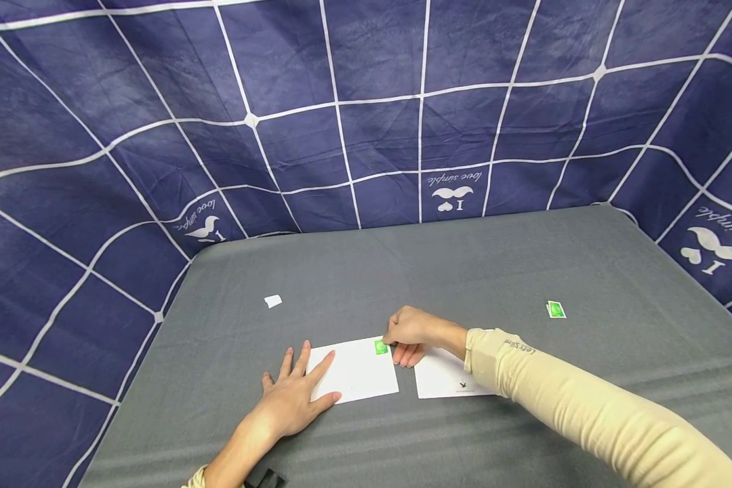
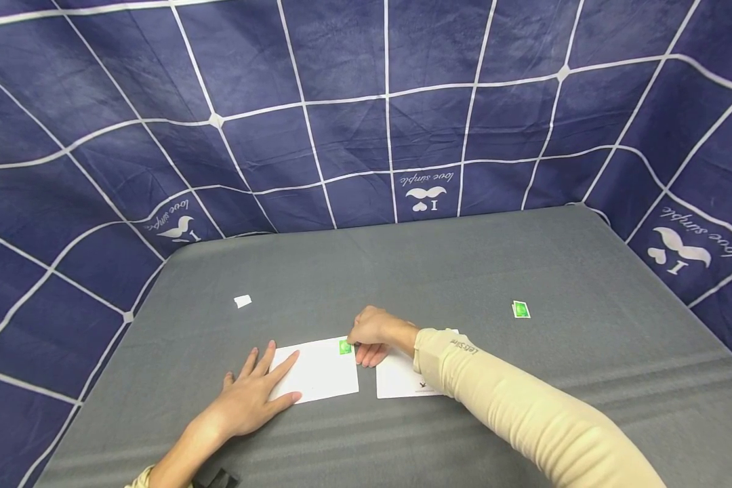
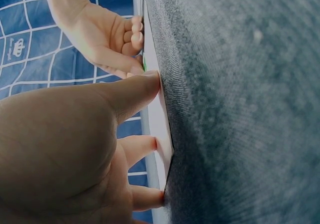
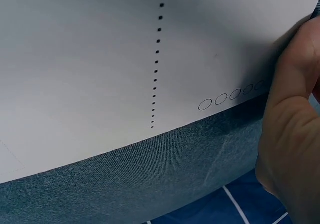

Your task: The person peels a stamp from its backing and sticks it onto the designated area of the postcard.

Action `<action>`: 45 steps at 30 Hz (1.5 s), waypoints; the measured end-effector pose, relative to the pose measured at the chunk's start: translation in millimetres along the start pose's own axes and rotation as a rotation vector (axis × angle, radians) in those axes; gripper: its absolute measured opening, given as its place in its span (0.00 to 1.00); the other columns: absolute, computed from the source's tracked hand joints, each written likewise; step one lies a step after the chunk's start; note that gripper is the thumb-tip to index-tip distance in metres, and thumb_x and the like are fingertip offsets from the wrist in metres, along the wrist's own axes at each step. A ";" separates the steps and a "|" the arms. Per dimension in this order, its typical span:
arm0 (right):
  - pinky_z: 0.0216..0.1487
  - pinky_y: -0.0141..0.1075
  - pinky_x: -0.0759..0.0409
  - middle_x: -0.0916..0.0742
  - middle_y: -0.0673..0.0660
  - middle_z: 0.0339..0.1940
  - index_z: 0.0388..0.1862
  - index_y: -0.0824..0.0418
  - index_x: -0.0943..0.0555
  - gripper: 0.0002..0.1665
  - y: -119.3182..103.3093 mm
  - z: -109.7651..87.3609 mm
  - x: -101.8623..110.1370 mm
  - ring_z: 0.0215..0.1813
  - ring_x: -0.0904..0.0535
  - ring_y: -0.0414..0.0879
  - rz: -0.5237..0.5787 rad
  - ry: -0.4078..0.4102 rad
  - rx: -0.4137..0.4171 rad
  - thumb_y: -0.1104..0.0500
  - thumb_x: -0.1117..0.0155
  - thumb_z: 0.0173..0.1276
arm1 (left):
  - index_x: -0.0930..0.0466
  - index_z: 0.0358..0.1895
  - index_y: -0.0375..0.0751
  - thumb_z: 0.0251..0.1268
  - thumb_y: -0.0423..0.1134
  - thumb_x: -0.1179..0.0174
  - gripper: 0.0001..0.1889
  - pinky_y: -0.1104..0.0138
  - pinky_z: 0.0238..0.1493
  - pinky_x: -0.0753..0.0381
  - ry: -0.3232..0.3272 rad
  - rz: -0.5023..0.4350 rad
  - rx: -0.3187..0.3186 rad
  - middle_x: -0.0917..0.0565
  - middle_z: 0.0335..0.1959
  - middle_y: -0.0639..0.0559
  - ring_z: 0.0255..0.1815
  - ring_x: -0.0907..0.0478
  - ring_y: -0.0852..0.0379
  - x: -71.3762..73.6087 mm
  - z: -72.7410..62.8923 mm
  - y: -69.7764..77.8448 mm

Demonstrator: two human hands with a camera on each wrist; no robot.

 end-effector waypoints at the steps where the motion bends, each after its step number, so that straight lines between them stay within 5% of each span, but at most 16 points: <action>1: 0.18 0.34 0.21 0.16 0.59 0.14 0.24 0.64 0.25 0.11 0.2 0.5 0.1 0.13 0.23 0.42 0.003 0.000 -0.001 0.64 0.40 0.66 | 0.39 0.73 0.53 0.65 0.59 0.45 0.35 0.25 0.51 0.50 0.000 0.001 0.000 0.47 0.73 0.33 0.71 0.54 0.28 0.1 0.0 -0.1; 9: 0.19 0.36 0.20 0.16 0.60 0.14 0.23 0.66 0.24 0.12 -1.2 2.2 1.2 0.14 0.22 0.44 -0.031 0.005 -0.006 0.63 0.40 0.67 | 0.39 0.73 0.54 0.65 0.60 0.45 0.35 0.25 0.51 0.50 0.004 0.004 0.000 0.47 0.73 0.33 0.71 0.53 0.28 0.3 0.1 -0.2; 21: 0.18 0.33 0.22 0.19 0.54 0.09 0.14 0.63 0.24 0.23 -4.4 2.6 10.7 0.11 0.25 0.40 -0.372 0.018 0.081 0.54 0.39 0.69 | 0.40 0.73 0.54 0.65 0.60 0.45 0.35 0.26 0.51 0.50 -0.001 0.004 -0.009 0.47 0.73 0.34 0.71 0.54 0.29 1.7 0.4 0.0; 28: 0.16 0.30 0.28 0.23 0.49 0.07 0.13 0.59 0.26 0.25 -6.3 3.0 11.9 0.11 0.30 0.38 -0.547 0.077 0.208 0.49 0.40 0.69 | 0.39 0.73 0.54 0.65 0.60 0.45 0.35 0.26 0.51 0.50 -0.007 0.002 0.000 0.47 0.73 0.34 0.71 0.54 0.29 1.5 0.2 -0.2; 33: 0.32 0.40 0.24 0.19 0.51 0.27 0.33 0.58 0.22 0.21 3.1 4.2 12.8 0.30 0.23 0.45 -0.772 0.341 0.477 0.40 0.39 0.66 | 0.39 0.72 0.54 0.65 0.60 0.45 0.35 0.26 0.51 0.50 -0.007 -0.001 0.003 0.47 0.73 0.34 0.71 0.54 0.29 1.9 0.0 0.7; 36: 0.52 0.48 0.28 0.20 0.57 0.49 0.54 0.58 0.24 0.33 13.8 4.9 12.2 0.52 0.25 0.54 -0.878 0.441 0.567 0.34 0.40 0.64 | 0.39 0.72 0.54 0.65 0.60 0.45 0.35 0.25 0.51 0.50 -0.007 -0.004 0.000 0.47 0.73 0.33 0.71 0.54 0.28 2.5 0.1 0.8; 40: 0.65 0.54 0.43 0.32 0.63 0.68 0.71 0.55 0.35 0.48 21.5 7.8 8.4 0.69 0.39 0.61 -0.955 0.395 0.525 0.26 0.50 0.62 | 0.39 0.72 0.54 0.65 0.60 0.45 0.34 0.25 0.51 0.50 -0.003 -0.004 0.000 0.47 0.73 0.33 0.71 0.54 0.29 2.1 0.0 -0.1; 45: 0.67 0.56 0.49 0.40 0.63 0.74 0.75 0.51 0.42 0.51 22.6 11.0 3.0 0.73 0.47 0.61 -0.975 0.321 0.465 0.23 0.56 0.62 | 0.39 0.72 0.54 0.65 0.60 0.45 0.34 0.26 0.51 0.50 -0.005 0.002 0.004 0.47 0.73 0.34 0.71 0.54 0.29 1.4 0.5 -0.1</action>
Point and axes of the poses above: each hand's wrist, its own z-axis towards the middle knuckle, its own x-axis out of the back of the hand, y = z × x, the point moved 2 cm from there along z, towards the middle knuckle
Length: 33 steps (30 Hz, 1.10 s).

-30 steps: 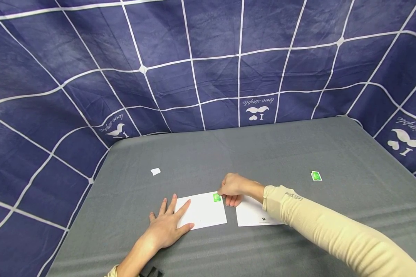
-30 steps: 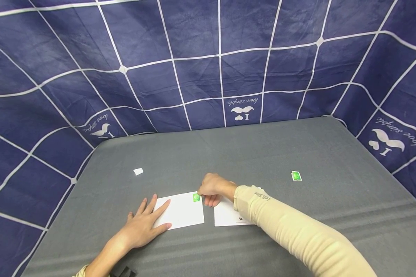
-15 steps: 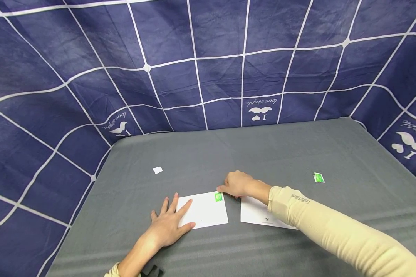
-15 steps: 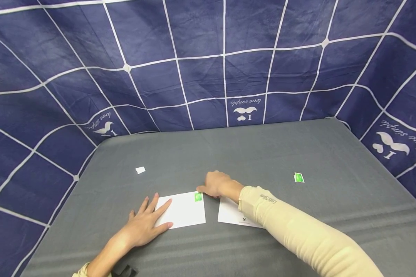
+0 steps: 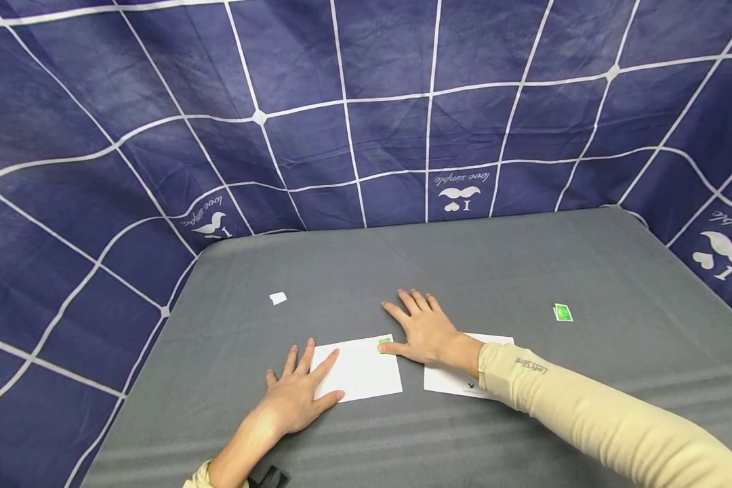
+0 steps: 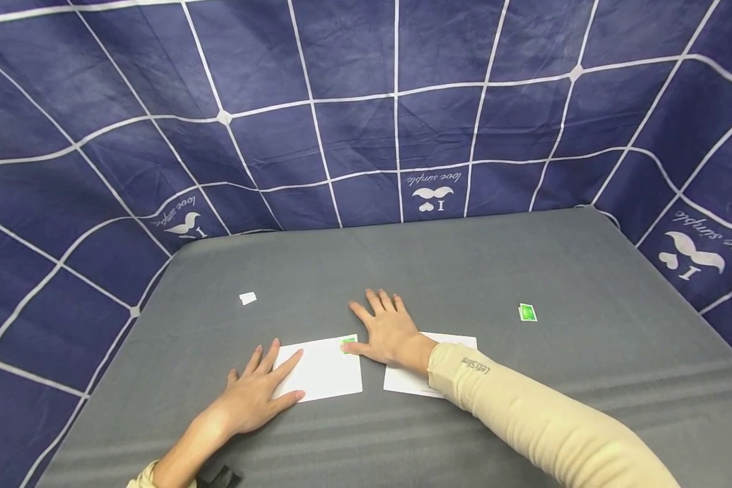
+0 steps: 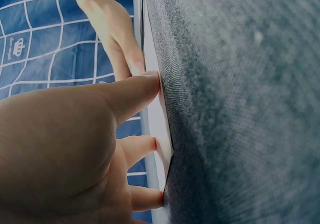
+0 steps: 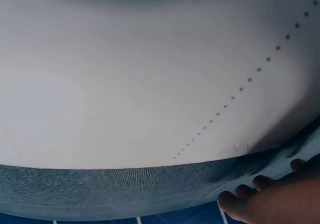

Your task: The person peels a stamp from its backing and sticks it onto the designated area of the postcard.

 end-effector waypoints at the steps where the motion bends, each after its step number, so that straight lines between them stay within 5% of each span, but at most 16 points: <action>1: 0.68 0.57 0.49 0.41 0.63 0.74 0.75 0.50 0.42 0.51 -0.5 0.2 -1.0 0.73 0.48 0.61 -0.002 -0.012 -0.002 0.23 0.56 0.62 | 0.39 0.72 0.54 0.65 0.60 0.45 0.35 0.26 0.51 0.50 -0.003 -0.001 0.001 0.47 0.73 0.34 0.71 0.54 0.29 0.0 0.3 -0.1; 12: 0.67 0.58 0.50 0.42 0.62 0.74 0.76 0.48 0.43 0.40 -2.4 0.8 -1.3 0.73 0.49 0.63 0.071 -0.042 -0.080 0.31 0.60 0.71 | 0.40 0.73 0.56 0.65 0.60 0.45 0.35 0.26 0.53 0.51 -0.014 -0.006 0.001 0.48 0.74 0.34 0.72 0.55 0.30 3.1 4.5 -0.8; 21: 0.68 0.57 0.51 0.41 0.63 0.74 0.75 0.50 0.42 0.36 -4.2 -0.8 0.9 0.73 0.48 0.63 0.074 -0.046 -0.061 0.35 0.63 0.75 | 0.42 0.74 0.56 0.65 0.61 0.47 0.35 0.26 0.53 0.54 -0.045 -0.027 0.018 0.51 0.74 0.35 0.72 0.57 0.31 1.8 1.1 -0.4; 28: 0.65 0.55 0.43 0.33 0.63 0.69 0.65 0.53 0.27 0.28 -8.2 -12.1 12.0 0.69 0.40 0.62 0.135 0.134 0.107 0.42 0.47 0.72 | 0.43 0.74 0.57 0.65 0.61 0.47 0.36 0.26 0.54 0.54 -0.050 -0.016 0.025 0.51 0.75 0.36 0.73 0.57 0.31 1.2 1.7 -1.1; 33: 0.63 0.55 0.38 0.29 0.61 0.67 0.62 0.51 0.23 0.24 -7.3 -28.2 11.4 0.66 0.36 0.61 0.116 0.144 0.265 0.44 0.42 0.70 | 0.43 0.74 0.57 0.65 0.61 0.47 0.36 0.26 0.53 0.53 -0.042 -0.013 0.020 0.50 0.74 0.36 0.72 0.57 0.31 1.4 0.8 -2.3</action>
Point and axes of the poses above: each hand's wrist, its own z-axis towards the middle knuckle, its own x-axis out of the back of the hand, y = z × x, the point moved 2 cm from there along z, towards the middle knuckle
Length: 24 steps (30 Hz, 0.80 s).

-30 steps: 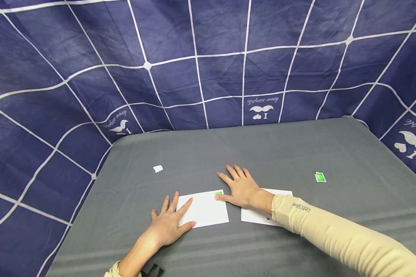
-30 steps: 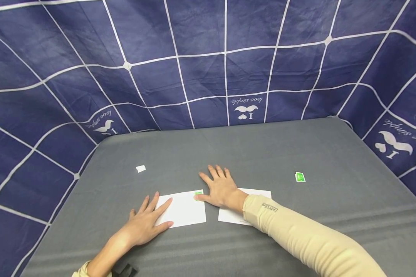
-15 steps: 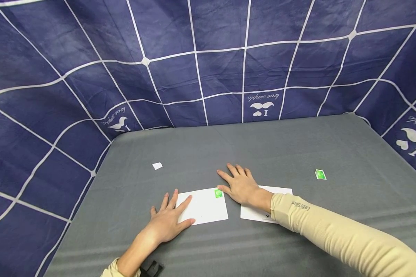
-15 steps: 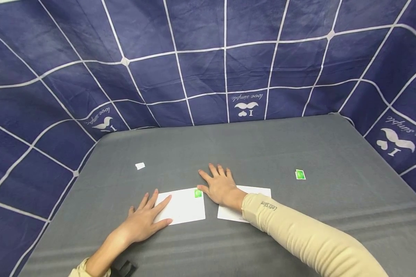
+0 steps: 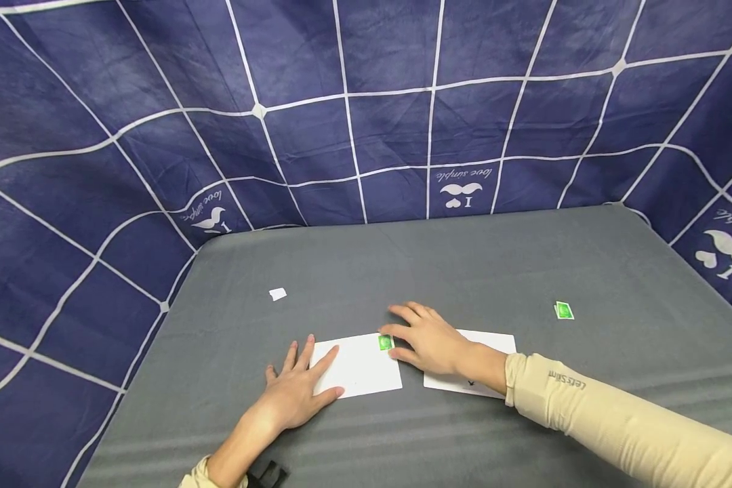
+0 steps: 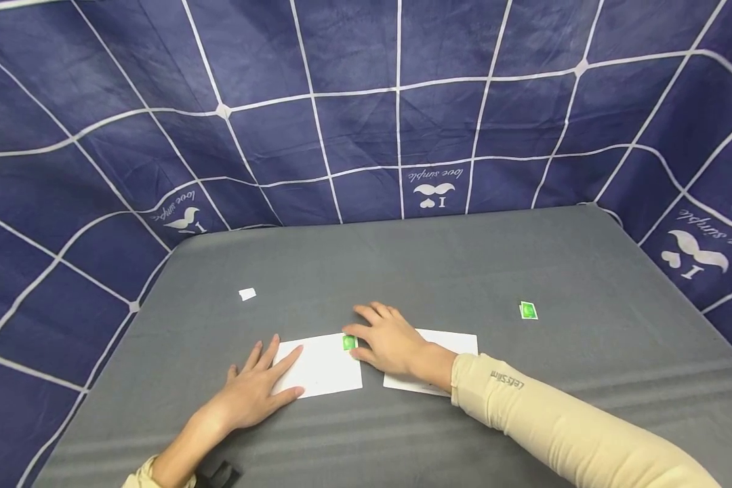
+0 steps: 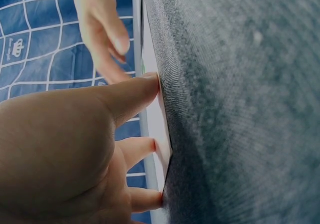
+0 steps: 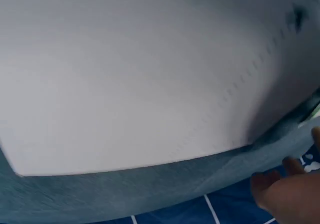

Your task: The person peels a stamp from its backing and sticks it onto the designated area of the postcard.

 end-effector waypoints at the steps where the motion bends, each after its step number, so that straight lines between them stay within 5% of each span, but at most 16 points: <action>1: 0.63 0.55 0.38 0.29 0.61 0.67 0.62 0.51 0.24 0.24 0.2 -3.4 -0.7 0.66 0.36 0.61 -0.009 -0.009 0.020 0.44 0.43 0.70 | 0.43 0.74 0.57 0.65 0.61 0.47 0.36 0.26 0.53 0.53 0.000 -0.001 0.000 0.50 0.74 0.36 0.72 0.57 0.31 0.2 -0.3 0.0; 10: 0.64 0.56 0.41 0.33 0.61 0.70 0.67 0.54 0.29 0.29 6.0 -16.1 -1.2 0.69 0.40 0.62 -0.010 -0.039 -0.043 0.43 0.46 0.72 | 0.42 0.74 0.56 0.65 0.61 0.46 0.36 0.26 0.54 0.53 0.008 -0.003 -0.017 0.49 0.74 0.36 0.72 0.56 0.31 0.2 -2.3 0.0; 15: 0.62 0.57 0.39 0.29 0.64 0.66 0.59 0.57 0.23 0.25 18.9 -22.1 12.9 0.66 0.36 0.63 0.014 0.112 -0.132 0.44 0.43 0.71 | 0.40 0.73 0.53 0.65 0.61 0.47 0.35 0.31 0.58 0.51 0.019 -0.027 -0.056 0.49 0.74 0.34 0.72 0.56 0.32 -0.3 -2.6 -0.7; 20: 0.56 0.59 0.34 0.21 0.67 0.54 0.46 0.62 0.17 0.16 61.3 -41.0 42.0 0.57 0.29 0.66 -0.023 0.289 -0.312 0.52 0.37 0.67 | 0.38 0.72 0.50 0.65 0.63 0.48 0.36 0.34 0.61 0.53 0.012 -0.063 -0.093 0.49 0.73 0.32 0.73 0.58 0.33 6.4 -2.6 -10.2; 24: 0.47 0.61 0.30 0.19 0.69 0.46 0.43 0.66 0.17 0.12 107.8 -68.7 66.5 0.49 0.25 0.68 0.022 0.302 -0.449 0.60 0.37 0.66 | 0.37 0.72 0.47 0.65 0.63 0.48 0.36 0.33 0.61 0.55 -0.004 -0.091 -0.093 0.49 0.73 0.31 0.73 0.60 0.32 15.8 -2.5 -21.8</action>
Point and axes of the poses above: each hand's wrist, its own z-axis towards the middle knuckle, its own x-axis out of the back of the hand, y = z × x, the point moved 2 cm from there along z, towards the middle knuckle
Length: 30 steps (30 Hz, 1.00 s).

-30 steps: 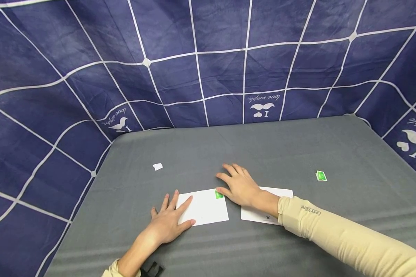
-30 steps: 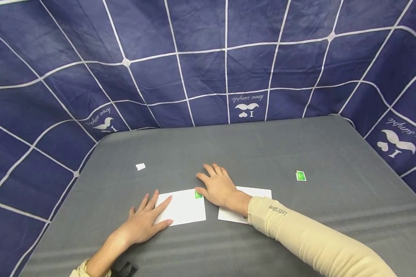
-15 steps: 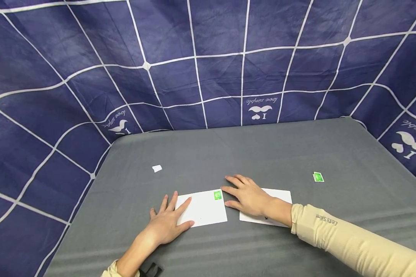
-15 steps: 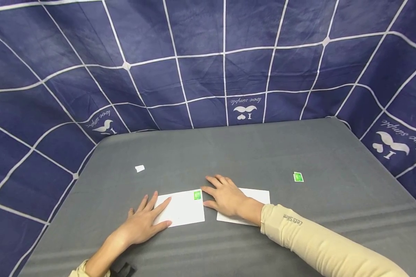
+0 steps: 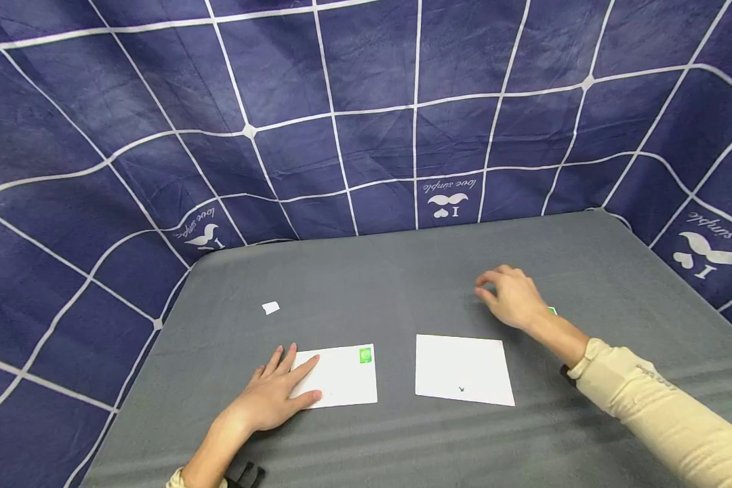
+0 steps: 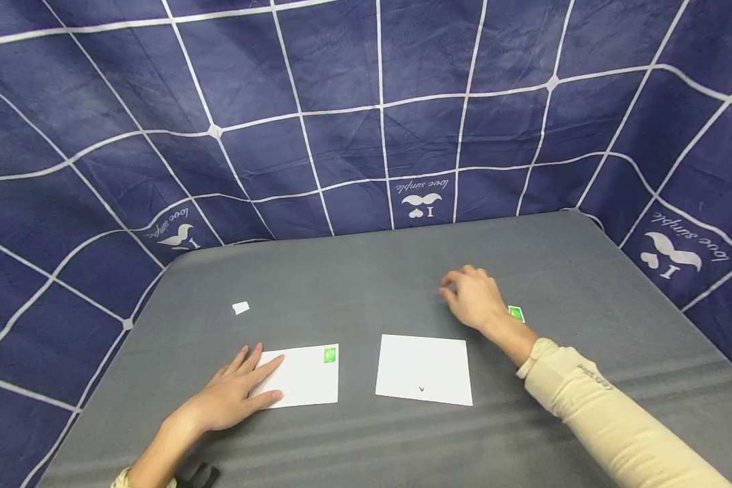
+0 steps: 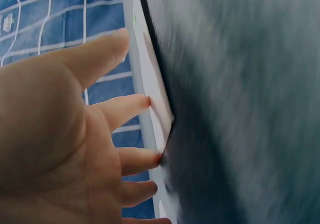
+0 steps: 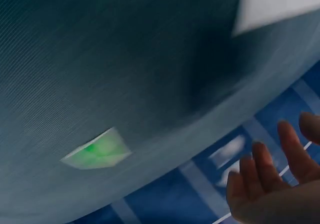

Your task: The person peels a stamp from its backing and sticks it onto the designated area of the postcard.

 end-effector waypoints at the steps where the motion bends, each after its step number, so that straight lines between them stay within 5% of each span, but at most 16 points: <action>1: 0.46 0.61 0.30 0.19 0.70 0.44 0.43 0.67 0.18 0.11 12.5 -0.7 5.7 0.48 0.25 0.68 0.016 -0.015 -0.029 0.61 0.38 0.66 | 0.37 0.72 0.46 0.66 0.62 0.48 0.36 0.32 0.60 0.55 -0.003 -0.008 0.000 0.49 0.72 0.30 0.72 0.60 0.30 1.8 -0.3 -2.7; 9: 0.38 0.50 0.28 0.18 0.60 0.32 0.39 0.69 0.19 0.09 81.4 -21.1 22.7 0.37 0.23 0.56 0.106 -0.162 -0.064 0.63 0.35 0.63 | 0.38 0.72 0.43 0.66 0.61 0.48 0.36 0.30 0.58 0.55 0.033 0.003 -0.004 0.46 0.73 0.37 0.72 0.57 0.31 8.2 -6.1 -12.0; 17: 0.33 0.39 0.33 0.20 0.52 0.30 0.42 0.68 0.19 0.10 105.5 -32.5 30.9 0.33 0.29 0.44 0.201 -0.259 -0.159 0.61 0.42 0.70 | 0.39 0.72 0.40 0.65 0.62 0.47 0.39 0.32 0.59 0.53 0.039 0.031 -0.056 0.37 0.70 0.42 0.71 0.50 0.32 2.7 -10.3 -8.1; 23: 0.38 0.36 0.30 0.18 0.55 0.37 0.43 0.69 0.21 0.12 119.8 -36.6 37.4 0.38 0.28 0.42 0.312 -0.386 -0.220 0.60 0.44 0.71 | 0.39 0.71 0.38 0.66 0.60 0.46 0.38 0.31 0.57 0.50 0.041 0.031 -0.044 0.37 0.70 0.38 0.70 0.49 0.29 10.5 -12.0 -23.9; 30: 0.29 0.31 0.36 0.25 0.48 0.25 0.35 0.67 0.21 0.09 121.9 -36.9 34.4 0.27 0.33 0.36 0.366 -0.422 -0.191 0.60 0.34 0.64 | 0.38 0.70 0.36 0.67 0.58 0.47 0.37 0.31 0.57 0.49 0.031 -0.034 -0.019 0.36 0.68 0.35 0.69 0.49 0.27 25.1 -10.7 -41.9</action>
Point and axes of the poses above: each hand's wrist, its own z-axis towards the middle knuckle, its own x-axis out of the back of the hand, y = z × x, the point moved 2 cm from there along z, towards the middle knuckle
